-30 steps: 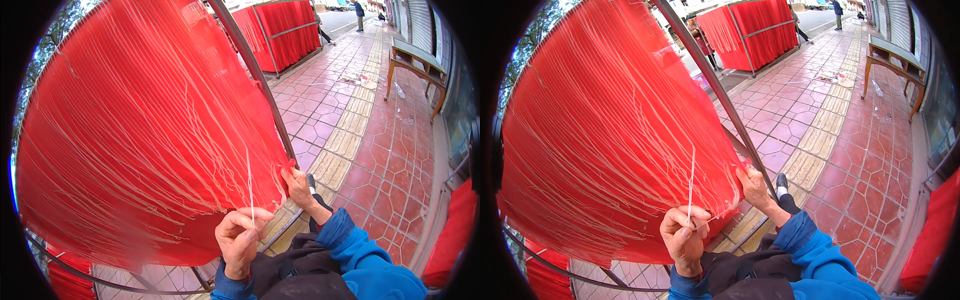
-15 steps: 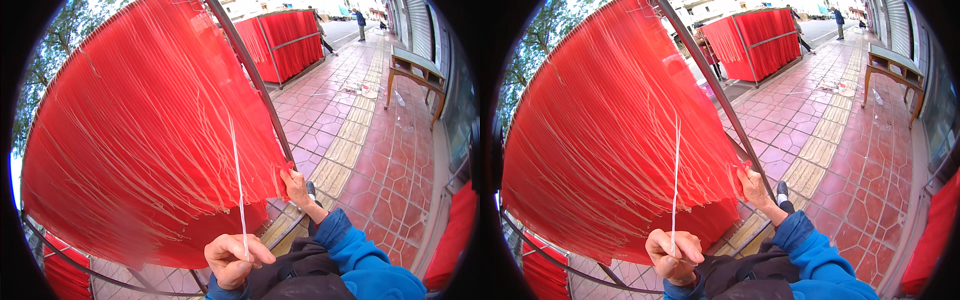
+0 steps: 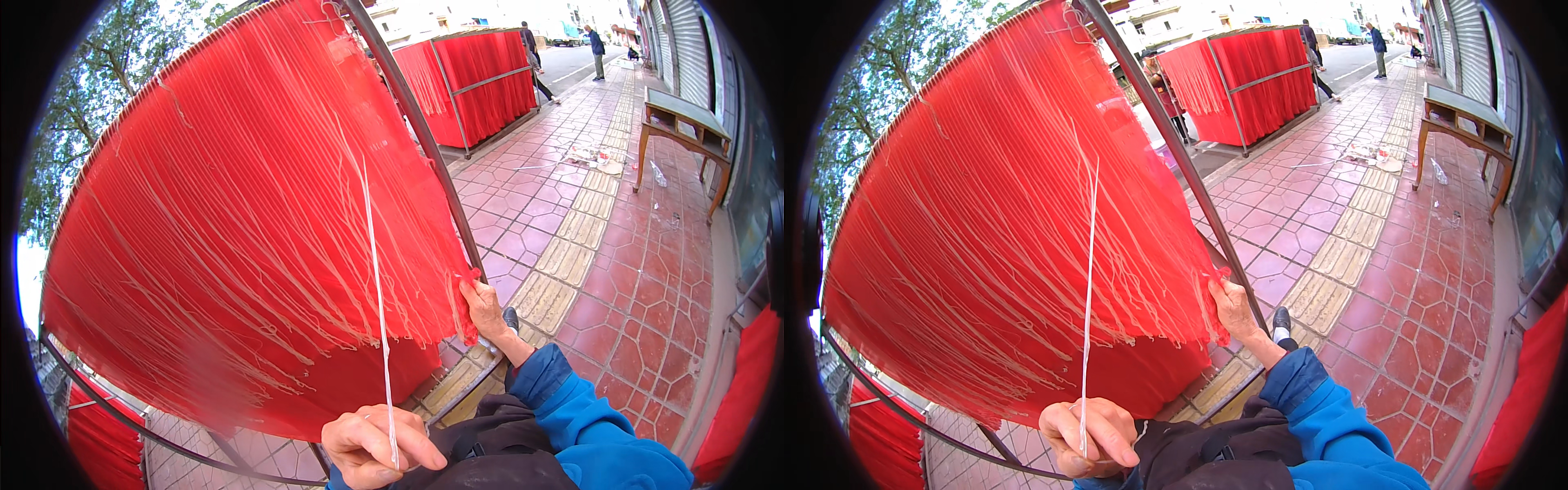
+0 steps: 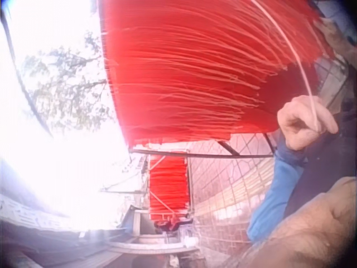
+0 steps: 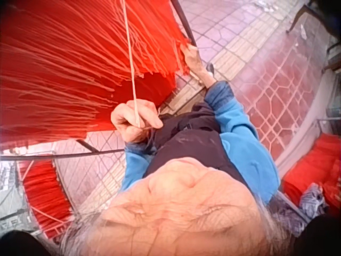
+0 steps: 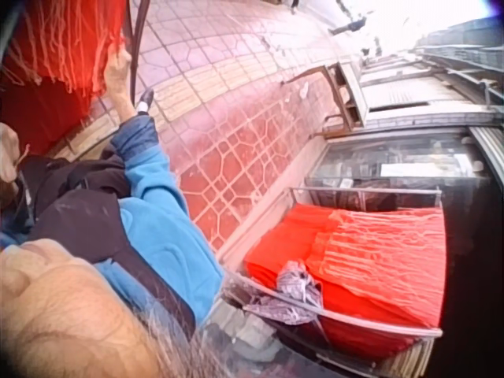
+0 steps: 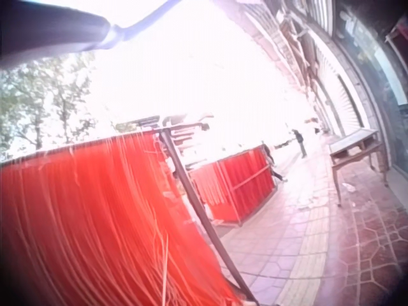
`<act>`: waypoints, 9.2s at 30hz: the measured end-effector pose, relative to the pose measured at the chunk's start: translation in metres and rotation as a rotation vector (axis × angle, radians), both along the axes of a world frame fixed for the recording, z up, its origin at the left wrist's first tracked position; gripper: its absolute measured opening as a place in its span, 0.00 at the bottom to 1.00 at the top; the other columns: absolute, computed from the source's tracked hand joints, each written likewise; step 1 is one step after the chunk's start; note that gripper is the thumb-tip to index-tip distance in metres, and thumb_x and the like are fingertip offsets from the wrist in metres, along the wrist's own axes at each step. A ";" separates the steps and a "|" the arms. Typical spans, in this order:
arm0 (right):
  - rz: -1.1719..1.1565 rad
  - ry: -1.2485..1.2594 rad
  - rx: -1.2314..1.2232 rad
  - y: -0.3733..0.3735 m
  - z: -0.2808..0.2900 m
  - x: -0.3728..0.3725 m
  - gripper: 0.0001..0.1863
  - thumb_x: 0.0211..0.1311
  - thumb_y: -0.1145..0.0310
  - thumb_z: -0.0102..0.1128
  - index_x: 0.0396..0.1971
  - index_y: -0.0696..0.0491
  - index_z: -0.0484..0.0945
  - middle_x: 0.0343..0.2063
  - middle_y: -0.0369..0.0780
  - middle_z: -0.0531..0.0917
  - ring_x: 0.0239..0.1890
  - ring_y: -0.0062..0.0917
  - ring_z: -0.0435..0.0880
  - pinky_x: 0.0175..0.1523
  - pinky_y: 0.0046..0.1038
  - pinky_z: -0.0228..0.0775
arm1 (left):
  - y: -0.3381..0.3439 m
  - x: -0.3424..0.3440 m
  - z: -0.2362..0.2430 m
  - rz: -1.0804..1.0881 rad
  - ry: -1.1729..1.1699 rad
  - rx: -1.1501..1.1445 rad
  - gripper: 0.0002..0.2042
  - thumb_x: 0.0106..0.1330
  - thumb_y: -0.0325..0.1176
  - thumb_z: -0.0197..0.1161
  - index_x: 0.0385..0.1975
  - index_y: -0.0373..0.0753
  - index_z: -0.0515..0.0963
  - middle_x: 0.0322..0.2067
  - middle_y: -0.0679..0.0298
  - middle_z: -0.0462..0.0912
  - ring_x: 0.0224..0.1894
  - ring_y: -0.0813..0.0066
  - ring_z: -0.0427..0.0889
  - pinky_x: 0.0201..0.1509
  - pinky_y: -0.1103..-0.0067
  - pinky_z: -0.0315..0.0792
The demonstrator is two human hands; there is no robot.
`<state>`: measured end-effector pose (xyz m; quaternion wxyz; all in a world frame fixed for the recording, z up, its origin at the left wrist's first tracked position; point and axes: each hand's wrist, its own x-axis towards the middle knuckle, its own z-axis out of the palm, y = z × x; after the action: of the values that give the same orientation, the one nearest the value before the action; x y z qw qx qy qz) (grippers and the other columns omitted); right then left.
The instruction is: The person repairs a red fishing net by hand, repeatedly pulling loose white threads, tying knots, and securing the net to a metal frame. The hands work continuously on different sections of the net throughout the clip.
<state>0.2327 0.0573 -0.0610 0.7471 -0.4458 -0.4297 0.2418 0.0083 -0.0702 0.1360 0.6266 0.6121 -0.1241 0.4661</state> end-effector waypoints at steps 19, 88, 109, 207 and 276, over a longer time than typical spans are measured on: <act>0.007 -0.015 0.001 0.017 -0.013 0.004 0.14 0.68 0.64 0.49 0.35 0.60 0.78 0.16 0.38 0.76 0.22 0.14 0.68 0.27 0.27 0.62 | -0.013 0.006 -0.033 -0.122 0.184 -0.082 0.09 0.58 0.33 0.64 0.25 0.34 0.76 0.26 0.46 0.83 0.20 0.62 0.81 0.24 0.74 0.71; 0.073 0.048 -0.037 -0.006 -0.002 0.006 0.12 0.67 0.66 0.50 0.32 0.61 0.77 0.15 0.36 0.72 0.21 0.14 0.66 0.25 0.25 0.59 | 0.193 0.106 0.006 1.747 0.331 0.683 0.06 0.55 0.21 0.64 0.27 0.37 0.74 0.24 0.63 0.76 0.19 0.79 0.73 0.19 0.82 0.66; 0.105 0.101 -0.038 -0.009 -0.005 -0.004 0.14 0.68 0.66 0.50 0.29 0.62 0.76 0.17 0.33 0.73 0.22 0.12 0.67 0.26 0.24 0.60 | 0.140 0.070 -0.020 0.476 0.062 -0.353 0.09 0.60 0.24 0.62 0.41 0.33 0.78 0.29 0.60 0.83 0.37 0.73 0.80 0.51 0.75 0.68; 0.147 0.090 -0.094 -0.018 0.004 -0.007 0.15 0.70 0.64 0.48 0.42 0.62 0.77 0.25 0.31 0.79 0.28 0.10 0.70 0.33 0.20 0.65 | 0.161 0.081 -0.122 1.689 0.598 0.544 0.06 0.56 0.23 0.65 0.28 0.41 0.75 0.09 0.68 0.66 0.10 0.81 0.65 0.15 0.82 0.57; 0.174 0.141 -0.079 -0.040 0.005 -0.008 0.13 0.70 0.67 0.49 0.40 0.62 0.77 0.28 0.30 0.79 0.31 0.11 0.71 0.35 0.19 0.65 | 0.142 0.096 0.004 1.107 0.083 0.199 0.04 0.58 0.19 0.60 0.30 0.35 0.75 0.30 0.63 0.82 0.24 0.86 0.73 0.31 0.88 0.66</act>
<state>0.2244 0.0175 -0.0559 0.7335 -0.4178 -0.4035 0.3531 0.1039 0.0717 0.1399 0.2320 0.6598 0.1969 0.6870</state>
